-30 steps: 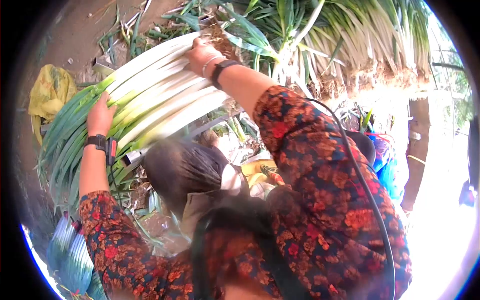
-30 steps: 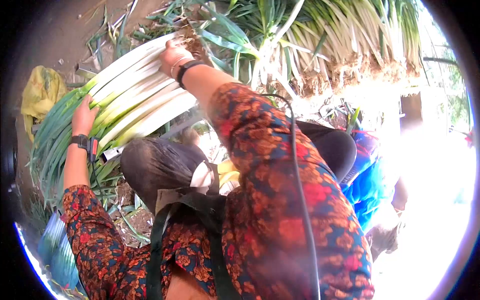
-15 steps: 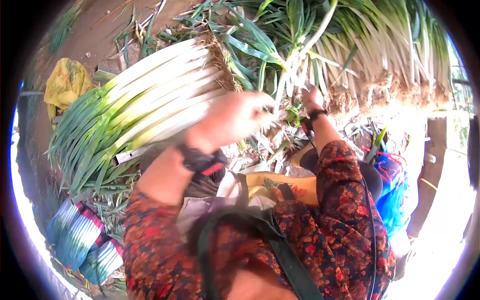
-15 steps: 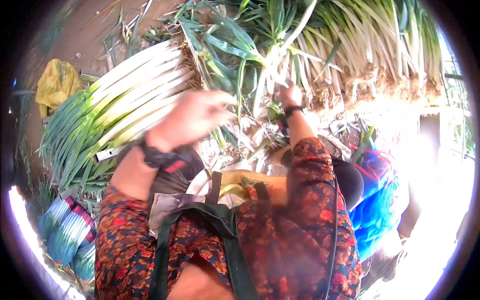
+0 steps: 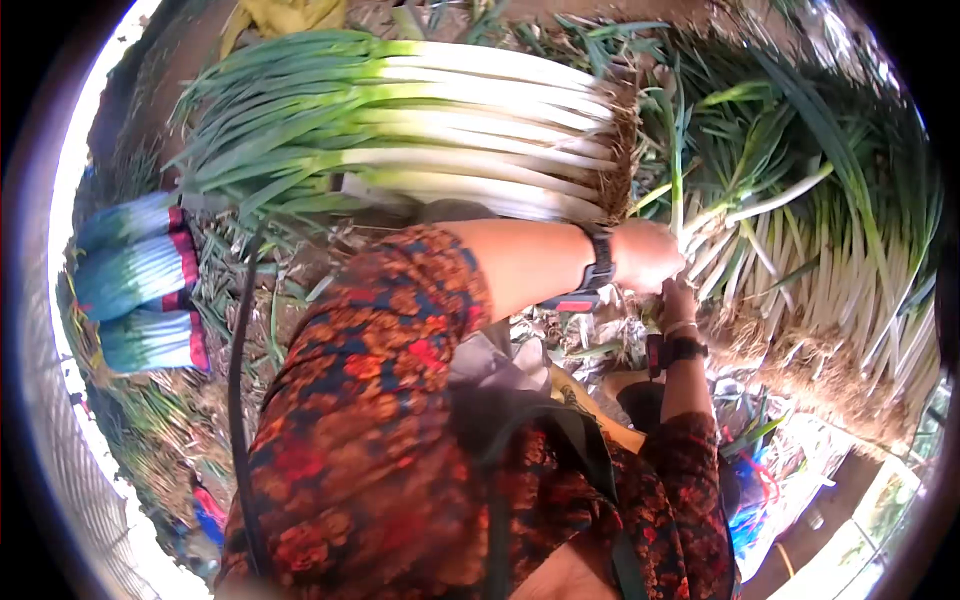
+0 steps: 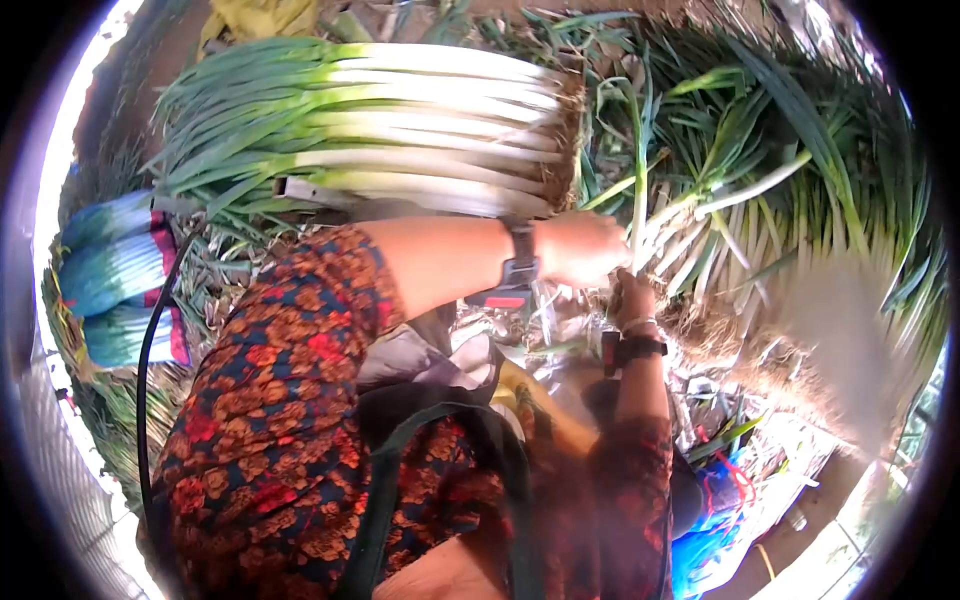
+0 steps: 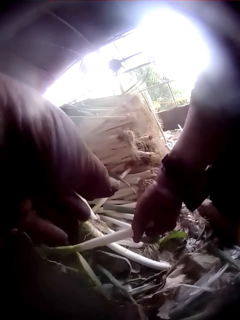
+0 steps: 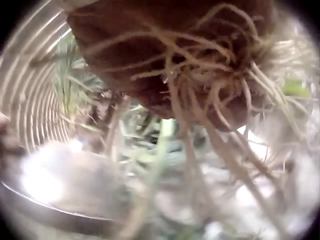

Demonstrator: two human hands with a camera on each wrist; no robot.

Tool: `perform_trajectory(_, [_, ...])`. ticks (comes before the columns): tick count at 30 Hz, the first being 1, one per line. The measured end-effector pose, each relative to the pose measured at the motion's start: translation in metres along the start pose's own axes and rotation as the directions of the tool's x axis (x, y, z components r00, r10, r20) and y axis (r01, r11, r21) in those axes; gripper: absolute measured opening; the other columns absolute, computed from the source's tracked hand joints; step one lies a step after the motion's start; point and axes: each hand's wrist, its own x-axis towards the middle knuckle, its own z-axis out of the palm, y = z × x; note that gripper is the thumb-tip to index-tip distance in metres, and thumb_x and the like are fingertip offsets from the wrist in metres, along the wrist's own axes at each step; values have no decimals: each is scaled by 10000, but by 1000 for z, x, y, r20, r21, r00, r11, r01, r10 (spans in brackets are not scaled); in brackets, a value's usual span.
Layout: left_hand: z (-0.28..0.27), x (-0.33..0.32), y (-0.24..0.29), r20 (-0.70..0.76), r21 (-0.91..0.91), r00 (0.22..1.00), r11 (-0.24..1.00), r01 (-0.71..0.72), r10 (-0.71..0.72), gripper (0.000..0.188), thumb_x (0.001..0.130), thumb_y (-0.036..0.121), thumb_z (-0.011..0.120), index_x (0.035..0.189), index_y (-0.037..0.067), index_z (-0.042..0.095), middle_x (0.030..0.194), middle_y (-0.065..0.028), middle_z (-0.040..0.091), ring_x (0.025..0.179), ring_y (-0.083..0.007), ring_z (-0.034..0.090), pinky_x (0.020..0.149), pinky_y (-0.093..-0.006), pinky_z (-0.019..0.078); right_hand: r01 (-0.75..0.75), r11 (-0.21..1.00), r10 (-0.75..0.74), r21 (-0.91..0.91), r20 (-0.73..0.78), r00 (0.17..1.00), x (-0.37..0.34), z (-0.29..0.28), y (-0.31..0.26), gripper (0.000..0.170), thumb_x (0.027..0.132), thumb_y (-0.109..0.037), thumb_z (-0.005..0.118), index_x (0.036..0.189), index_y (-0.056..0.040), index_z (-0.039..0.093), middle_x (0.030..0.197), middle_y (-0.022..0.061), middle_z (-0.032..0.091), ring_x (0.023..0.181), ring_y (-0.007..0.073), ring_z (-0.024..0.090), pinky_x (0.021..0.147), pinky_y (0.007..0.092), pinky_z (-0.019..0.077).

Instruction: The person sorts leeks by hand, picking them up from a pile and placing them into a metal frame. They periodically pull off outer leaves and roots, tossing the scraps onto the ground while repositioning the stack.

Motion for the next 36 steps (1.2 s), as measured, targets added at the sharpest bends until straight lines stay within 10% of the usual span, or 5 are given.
perform_trajectory(8, [-11,-9,-8,-519,378,842,923,68,150,302,893,236,558,1190,213,604,1257,-52,561,1358,-294,373,1138,-541,203,81,997,-82,13,198,977,-218,50,-78,113,931,-183,580,990,-90,558,705,-17,494,518,83,468,417,234,365])
perform_trajectory(15, [-139,-116,-9,-500,657,784,751,67,367,154,737,124,718,649,219,634,619,45,588,738,-121,622,1106,-499,300,417,896,-374,-155,244,895,-291,63,-50,162,893,13,517,1032,-19,595,741,25,503,587,107,479,485,249,399])
perform_trajectory(23, [-201,-306,-81,-648,610,761,576,545,-34,372,687,80,745,1043,153,665,995,-7,628,1022,-204,595,1084,-499,267,915,53,-859,-400,450,246,-200,236,-83,309,879,-193,640,1164,-114,551,1010,198,619,880,396,618,752,468,511])
perform_trajectory(30, [-76,-333,-219,-505,-227,706,866,446,-496,298,790,295,721,1010,105,656,1031,-112,594,1013,-298,542,901,-381,411,395,-94,-691,-914,346,635,-96,259,-98,209,840,-208,606,1021,-149,692,991,96,614,961,288,580,841,434,487])
perform_trajectory(36, [-47,-321,-267,-628,156,708,840,520,-322,209,731,265,752,893,174,656,921,-45,632,928,-277,583,845,-409,432,640,-71,-679,-765,507,531,-67,246,-88,234,831,-100,521,1042,-1,536,1001,214,596,972,374,582,871,467,475])
